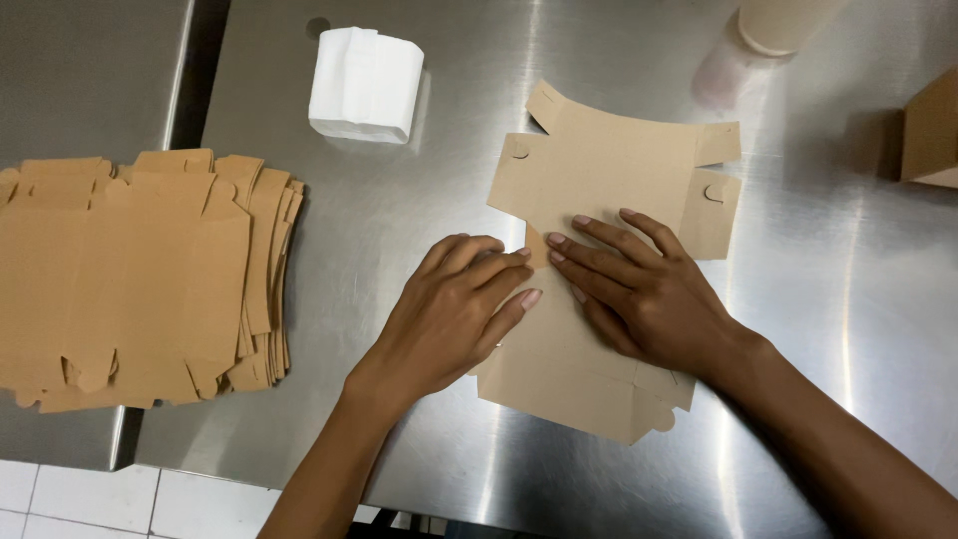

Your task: The person assembles flat cardboard pieces into small boxes by hand on a stainless steel table. They fold the cardboard along pre-scored lines, tuck in flaps, and secure the structure, repeating the process for multiple units.

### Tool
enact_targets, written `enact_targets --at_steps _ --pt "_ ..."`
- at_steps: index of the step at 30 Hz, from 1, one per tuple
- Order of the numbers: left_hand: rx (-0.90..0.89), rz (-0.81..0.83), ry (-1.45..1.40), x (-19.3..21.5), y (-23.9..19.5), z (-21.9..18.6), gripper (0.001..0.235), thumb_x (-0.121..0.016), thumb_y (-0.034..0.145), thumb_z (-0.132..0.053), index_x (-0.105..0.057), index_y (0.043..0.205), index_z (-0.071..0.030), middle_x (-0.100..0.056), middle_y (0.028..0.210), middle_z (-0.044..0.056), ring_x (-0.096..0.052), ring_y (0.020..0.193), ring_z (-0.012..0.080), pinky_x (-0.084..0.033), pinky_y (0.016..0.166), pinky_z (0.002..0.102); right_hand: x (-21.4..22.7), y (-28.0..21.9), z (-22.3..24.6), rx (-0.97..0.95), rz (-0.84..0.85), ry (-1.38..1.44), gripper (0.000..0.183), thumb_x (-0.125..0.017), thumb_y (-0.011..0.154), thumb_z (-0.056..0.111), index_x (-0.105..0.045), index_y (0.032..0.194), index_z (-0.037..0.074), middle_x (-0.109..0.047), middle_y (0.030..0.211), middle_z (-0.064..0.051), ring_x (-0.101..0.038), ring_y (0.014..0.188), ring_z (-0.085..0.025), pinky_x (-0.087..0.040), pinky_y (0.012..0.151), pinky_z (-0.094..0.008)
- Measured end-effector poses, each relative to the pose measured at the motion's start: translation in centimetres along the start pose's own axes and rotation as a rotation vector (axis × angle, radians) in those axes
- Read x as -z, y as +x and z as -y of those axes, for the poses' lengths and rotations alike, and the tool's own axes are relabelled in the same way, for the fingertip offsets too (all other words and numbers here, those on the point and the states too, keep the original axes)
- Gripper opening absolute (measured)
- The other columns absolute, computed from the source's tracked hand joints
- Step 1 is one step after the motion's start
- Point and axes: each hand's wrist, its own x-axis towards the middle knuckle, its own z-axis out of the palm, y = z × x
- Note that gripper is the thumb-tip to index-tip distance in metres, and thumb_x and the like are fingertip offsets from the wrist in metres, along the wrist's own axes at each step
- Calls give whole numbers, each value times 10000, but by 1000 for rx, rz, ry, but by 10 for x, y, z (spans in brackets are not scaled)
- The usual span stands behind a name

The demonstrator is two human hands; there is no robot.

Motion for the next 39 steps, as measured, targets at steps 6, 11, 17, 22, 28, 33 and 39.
enact_targets --at_steps 6,11,17,22,28,33,39 --pt "1 1 -173 13 -5 2 428 -512 1081 -376 -767 1175 -45 -777 1185 137 -629 1267 352 -373 1133 568 -1 -1 -1 4 -3 -6 260 -666 953 150 -766 1190 111 -736 1335 -29 -581 1391 -259 -343 1194 -484" --pt "10 0 -173 12 -2 -5 425 -537 1071 -387 -766 1181 -46 -783 1159 143 -635 1252 350 -380 1127 563 0 -1 0 0 -4 1 266 -657 959 140 -763 1200 104 -736 1334 -42 -588 1378 -269 -352 1184 -486" --pt "32 9 -165 9 -1 -7 401 -555 1063 -384 -774 1182 -70 -796 1121 148 -641 1237 361 -393 1110 565 -3 -3 -2 1 -30 31 276 -647 973 140 -754 1225 104 -724 1356 -50 -588 1374 -272 -357 1179 -487" --pt "14 -20 -163 2 -1 -1 339 -575 1061 -355 -781 1177 -112 -805 1079 116 -654 1221 344 -414 1100 554 20 -11 -17 -14 -222 263 257 -635 974 111 -754 1194 51 -728 1317 -148 -648 1289 -378 -456 1087 -518" --pt "53 -34 -193 6 -2 -6 255 -636 1027 -292 -801 1120 -121 -812 1074 102 -663 1212 341 -399 1108 569 56 -50 -46 -252 -328 376 132 -663 995 99 -789 1016 66 -758 946 -62 -709 810 -259 -566 721 -346" --pt "17 -133 -65 9 8 -31 229 -715 980 -279 -788 1127 -119 -802 1101 81 -661 1216 309 -395 1125 553 76 -39 -19 -151 -172 348 119 -718 897 119 -822 870 67 -794 874 -115 -694 703 -275 -521 556 -337" --pt "25 -45 -116 -11 31 -86 342 -653 1013 -279 -703 1265 -53 -738 1197 124 -676 1160 304 -497 982 495 57 -42 -14 -119 -94 177 223 -681 938 153 -811 1071 30 -791 1059 -140 -698 919 -304 -530 690 -372"
